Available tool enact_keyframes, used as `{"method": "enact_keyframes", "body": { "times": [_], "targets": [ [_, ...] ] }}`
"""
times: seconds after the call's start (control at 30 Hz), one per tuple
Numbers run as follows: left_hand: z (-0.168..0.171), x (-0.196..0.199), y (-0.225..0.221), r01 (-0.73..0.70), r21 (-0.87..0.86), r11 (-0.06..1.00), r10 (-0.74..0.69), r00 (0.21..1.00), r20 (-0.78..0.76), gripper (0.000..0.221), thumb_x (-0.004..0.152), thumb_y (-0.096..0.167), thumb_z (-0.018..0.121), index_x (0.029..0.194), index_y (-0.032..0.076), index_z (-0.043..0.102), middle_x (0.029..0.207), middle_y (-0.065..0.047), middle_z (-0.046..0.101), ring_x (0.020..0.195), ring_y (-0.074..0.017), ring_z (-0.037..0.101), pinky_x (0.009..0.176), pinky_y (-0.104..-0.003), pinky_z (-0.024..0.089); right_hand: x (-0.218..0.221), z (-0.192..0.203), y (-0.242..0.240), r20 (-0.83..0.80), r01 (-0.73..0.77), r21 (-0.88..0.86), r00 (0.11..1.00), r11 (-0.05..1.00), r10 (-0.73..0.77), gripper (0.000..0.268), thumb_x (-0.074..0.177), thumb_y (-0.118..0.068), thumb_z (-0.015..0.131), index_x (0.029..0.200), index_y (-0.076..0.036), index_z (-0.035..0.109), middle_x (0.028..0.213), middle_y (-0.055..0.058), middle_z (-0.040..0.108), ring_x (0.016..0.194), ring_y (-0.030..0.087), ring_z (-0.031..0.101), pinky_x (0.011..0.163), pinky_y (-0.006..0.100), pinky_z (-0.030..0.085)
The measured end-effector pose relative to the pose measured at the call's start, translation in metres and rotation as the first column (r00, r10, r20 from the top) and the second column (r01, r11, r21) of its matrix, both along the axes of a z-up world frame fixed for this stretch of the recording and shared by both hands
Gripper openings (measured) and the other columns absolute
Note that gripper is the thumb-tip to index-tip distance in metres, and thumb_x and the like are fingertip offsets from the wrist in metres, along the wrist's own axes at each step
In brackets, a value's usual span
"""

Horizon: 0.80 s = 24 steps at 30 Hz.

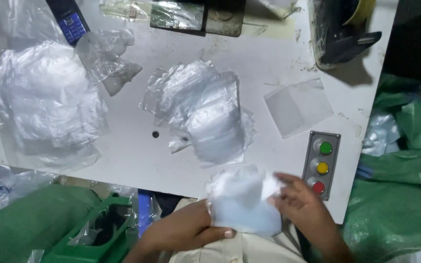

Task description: Inserting small white packets into clear plastic bags and stacking them on a workbench.

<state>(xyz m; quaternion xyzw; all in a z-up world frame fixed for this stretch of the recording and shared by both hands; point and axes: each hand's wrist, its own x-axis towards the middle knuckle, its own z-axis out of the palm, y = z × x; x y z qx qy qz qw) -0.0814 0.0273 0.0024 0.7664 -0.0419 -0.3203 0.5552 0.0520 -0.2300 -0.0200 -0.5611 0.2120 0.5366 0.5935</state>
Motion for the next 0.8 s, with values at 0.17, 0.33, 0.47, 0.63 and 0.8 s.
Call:
{"method": "enact_keyframes", "body": {
  "times": [0.17,0.33,0.47,0.63,0.8],
  "targets": [
    [-0.001,-0.017,-0.005,-0.173,-0.397,0.902,0.223,0.971,0.084,0.042,0.110,0.035,0.041,0.076,0.010,0.045,0.066,0.000,0.039,0.059,-0.0163,0.041,0.055,-0.033,0.031,-0.005,0.008,0.010,0.830,-0.690,0.007,0.408,0.724,0.381,0.038,0.105,-0.026,0.047,0.134,-0.008,0.064,0.136,0.012,0.066,0.132,0.027,0.059,0.113,0.042,0.045],
    [-0.006,-0.022,0.005,-0.466,-0.040,0.884,0.447,0.816,0.368,0.068,0.084,0.057,0.073,0.129,0.009,0.056,0.123,-0.011,0.060,0.115,-0.0284,0.057,0.096,-0.042,0.044,-0.006,0.002,0.026,0.573,-0.742,0.089,0.584,0.665,0.575,0.044,0.103,-0.030,0.047,0.134,-0.006,0.068,0.135,0.009,0.072,0.131,0.021,0.063,0.112,0.035,0.041],
    [-0.030,-0.022,-0.002,-0.357,-0.240,0.903,0.430,0.773,0.467,0.022,0.099,0.031,0.067,0.108,0.012,0.073,0.103,-0.001,0.073,0.101,-0.0232,0.070,0.110,-0.043,0.043,0.004,0.003,0.046,0.498,-0.509,-0.300,0.637,0.806,0.588,0.027,0.091,-0.025,0.066,0.112,-0.013,0.079,0.096,0.006,0.090,0.093,0.015,0.086,0.086,0.029,0.066],
    [-0.011,-0.019,-0.002,-0.347,-0.224,0.911,0.413,0.781,0.469,0.018,0.091,0.010,0.059,0.105,0.011,0.071,0.098,-0.002,0.072,0.111,-0.0265,0.068,0.108,-0.047,0.044,0.071,-0.014,0.052,0.769,0.006,-0.634,-0.100,0.774,0.631,0.034,0.108,-0.014,0.061,0.139,-0.001,0.061,0.137,0.020,0.058,0.108,0.031,0.045,0.079,0.045,0.036],
    [0.001,-0.014,-0.003,-0.342,-0.146,0.928,0.369,0.795,0.481,0.028,0.088,0.016,0.051,0.105,0.014,0.073,0.155,-0.019,0.048,0.153,-0.0477,0.034,0.115,-0.063,0.035,0.067,-0.009,0.055,0.545,0.156,-0.771,-0.342,0.618,0.766,0.009,0.105,-0.016,0.072,0.108,-0.008,0.074,0.104,0.009,0.072,0.106,0.034,0.056,0.088,0.047,0.038]
  ]
}}
